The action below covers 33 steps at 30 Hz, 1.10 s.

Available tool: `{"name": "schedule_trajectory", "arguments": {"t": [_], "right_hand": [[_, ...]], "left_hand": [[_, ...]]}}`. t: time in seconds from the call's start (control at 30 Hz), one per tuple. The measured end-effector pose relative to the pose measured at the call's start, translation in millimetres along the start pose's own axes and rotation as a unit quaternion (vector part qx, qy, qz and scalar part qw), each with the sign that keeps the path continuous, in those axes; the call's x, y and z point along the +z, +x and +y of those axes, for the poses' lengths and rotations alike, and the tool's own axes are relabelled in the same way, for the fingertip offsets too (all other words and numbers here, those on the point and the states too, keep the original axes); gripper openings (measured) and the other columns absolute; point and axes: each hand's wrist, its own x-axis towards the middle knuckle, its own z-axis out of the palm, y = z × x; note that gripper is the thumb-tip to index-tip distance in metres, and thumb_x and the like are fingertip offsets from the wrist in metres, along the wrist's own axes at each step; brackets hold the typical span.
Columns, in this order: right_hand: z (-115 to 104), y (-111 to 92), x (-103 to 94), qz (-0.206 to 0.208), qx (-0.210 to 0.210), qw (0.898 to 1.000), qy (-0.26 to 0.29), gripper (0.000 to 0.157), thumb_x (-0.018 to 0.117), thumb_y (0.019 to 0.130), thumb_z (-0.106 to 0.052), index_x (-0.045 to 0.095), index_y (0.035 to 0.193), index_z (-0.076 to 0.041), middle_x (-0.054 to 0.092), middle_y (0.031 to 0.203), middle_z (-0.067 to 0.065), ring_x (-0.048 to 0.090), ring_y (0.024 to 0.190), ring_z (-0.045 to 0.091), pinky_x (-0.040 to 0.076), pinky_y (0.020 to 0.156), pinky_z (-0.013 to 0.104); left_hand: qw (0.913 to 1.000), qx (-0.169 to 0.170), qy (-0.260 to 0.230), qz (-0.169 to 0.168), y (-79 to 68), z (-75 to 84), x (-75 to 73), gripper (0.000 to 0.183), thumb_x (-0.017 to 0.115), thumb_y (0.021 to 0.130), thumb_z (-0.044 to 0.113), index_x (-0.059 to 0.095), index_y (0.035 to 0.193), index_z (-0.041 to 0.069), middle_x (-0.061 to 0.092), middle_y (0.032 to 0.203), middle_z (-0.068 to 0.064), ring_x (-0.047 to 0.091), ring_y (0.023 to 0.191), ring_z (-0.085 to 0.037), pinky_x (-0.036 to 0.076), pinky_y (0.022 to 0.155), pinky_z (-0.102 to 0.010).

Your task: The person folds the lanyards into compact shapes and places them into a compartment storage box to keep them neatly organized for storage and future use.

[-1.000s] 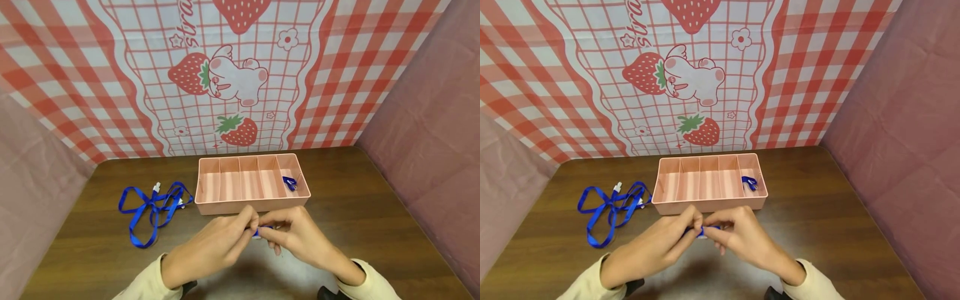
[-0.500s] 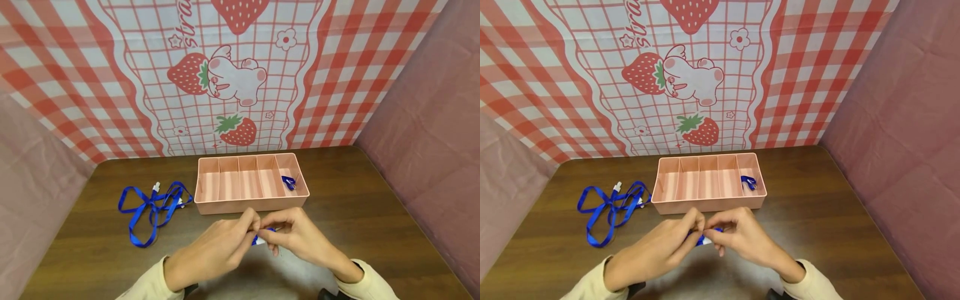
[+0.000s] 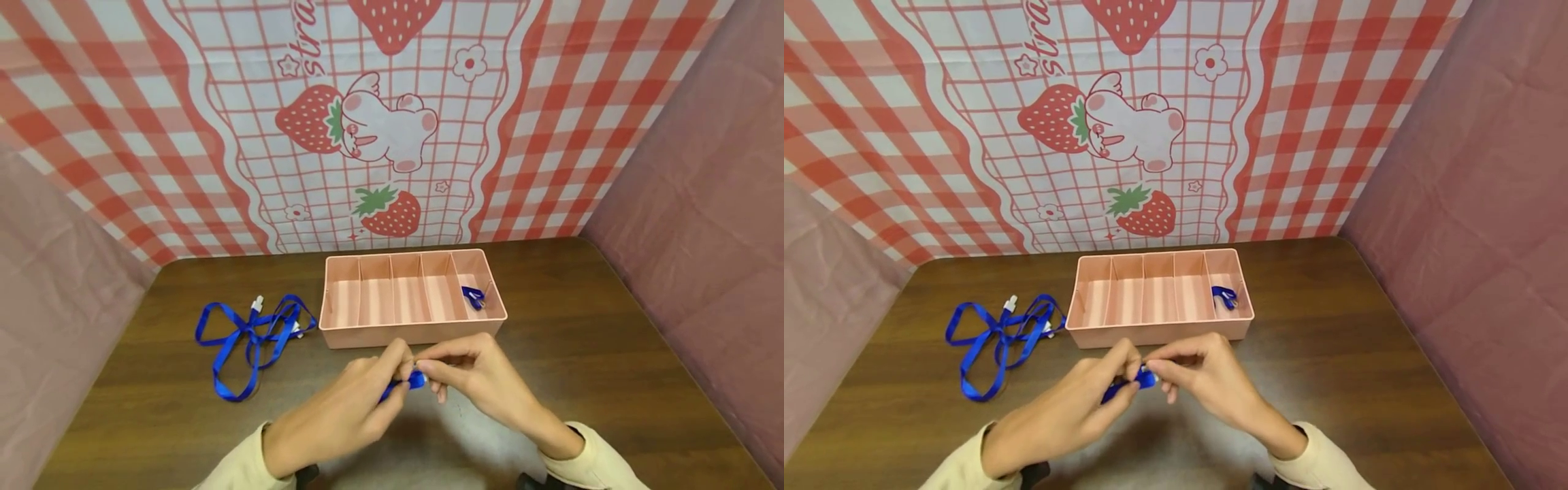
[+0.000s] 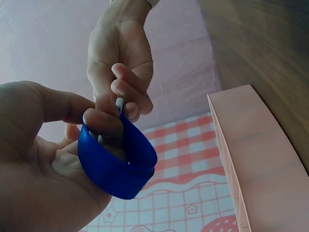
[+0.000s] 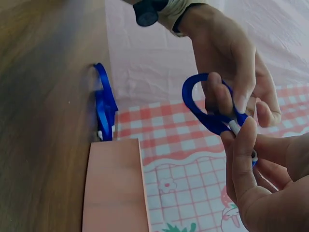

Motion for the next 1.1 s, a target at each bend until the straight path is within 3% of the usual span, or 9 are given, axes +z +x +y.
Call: {"name": "schedule_trajectory", "arguments": {"t": [0.23,0.37,0.5,0.67,0.9,1.1], "right_hand": [[-1,0,1.0,-0.007,0.010,1.000,0.005,0.014,0.068,0.094,-0.007,0.075,0.105,-0.004,0.073,0.083,0.008,0.068,0.066,0.016,0.058,0.061,0.035],[-3,-1,1.3,-0.014,-0.003,1.000,-0.006,0.015,0.068,0.093,-0.004,0.074,0.106,-0.002,0.073,0.086,0.009,0.069,0.069,0.016,0.059,0.063,0.035],[-5,-3,-2.6,-0.007,-0.007,1.000,-0.019,0.016,0.065,0.094,-0.001,0.073,0.109,0.002,0.072,0.082,0.008,0.069,0.070,0.016,0.059,0.064,0.036],[-7,-5,-7.1,-0.006,-0.003,0.999,-0.039,0.018,0.065,0.095,-0.001,0.072,0.111,0.001,0.071,0.080,0.006,0.068,0.069,0.016,0.059,0.065,0.034],[-9,-6,-3.2,-0.009,-0.030,0.998,-0.056,0.015,0.068,0.093,-0.003,0.074,0.108,-0.005,0.070,0.080,0.002,0.067,0.067,0.015,0.058,0.060,0.034],[-18,-9,-13.4,-0.010,-0.002,0.999,-0.037,0.017,0.067,0.094,-0.004,0.073,0.109,-0.008,0.069,0.078,0.006,0.066,0.065,0.018,0.057,0.060,0.035]], "left_hand": [[0.9993,-0.014,0.034,0.008,5.9,-0.6,3.8,0.025,0.053,0.086,-0.009,0.041,0.095,0.011,0.037,0.067,0.008,0.029,0.055,0.004,0.024,0.046,-0.010],[0.9964,-0.024,0.081,0.005,7.1,0.2,4.5,0.022,0.056,0.089,-0.003,0.044,0.099,0.012,0.039,0.068,0.011,0.035,0.057,0.000,0.031,0.052,-0.014],[0.9909,-0.022,0.129,0.033,5.4,-0.7,1.4,0.021,0.063,0.092,0.005,0.048,0.106,0.013,0.047,0.071,0.013,0.041,0.062,-0.004,0.037,0.062,-0.022],[0.9904,-0.023,0.121,0.062,1.5,-3.1,-2.3,0.021,0.065,0.092,0.005,0.050,0.104,0.013,0.049,0.074,0.013,0.041,0.065,-0.006,0.036,0.060,-0.021],[0.9920,0.020,0.107,0.065,1.9,-3.8,-1.6,0.022,0.066,0.093,0.007,0.053,0.109,0.012,0.060,0.085,0.011,0.046,0.069,-0.002,0.038,0.066,-0.021],[0.9850,0.046,0.146,0.080,-1.6,-5.0,-10.8,0.032,0.074,0.090,0.021,0.058,0.116,0.013,0.062,0.104,0.007,0.054,0.091,-0.009,0.044,0.082,-0.029]]}}
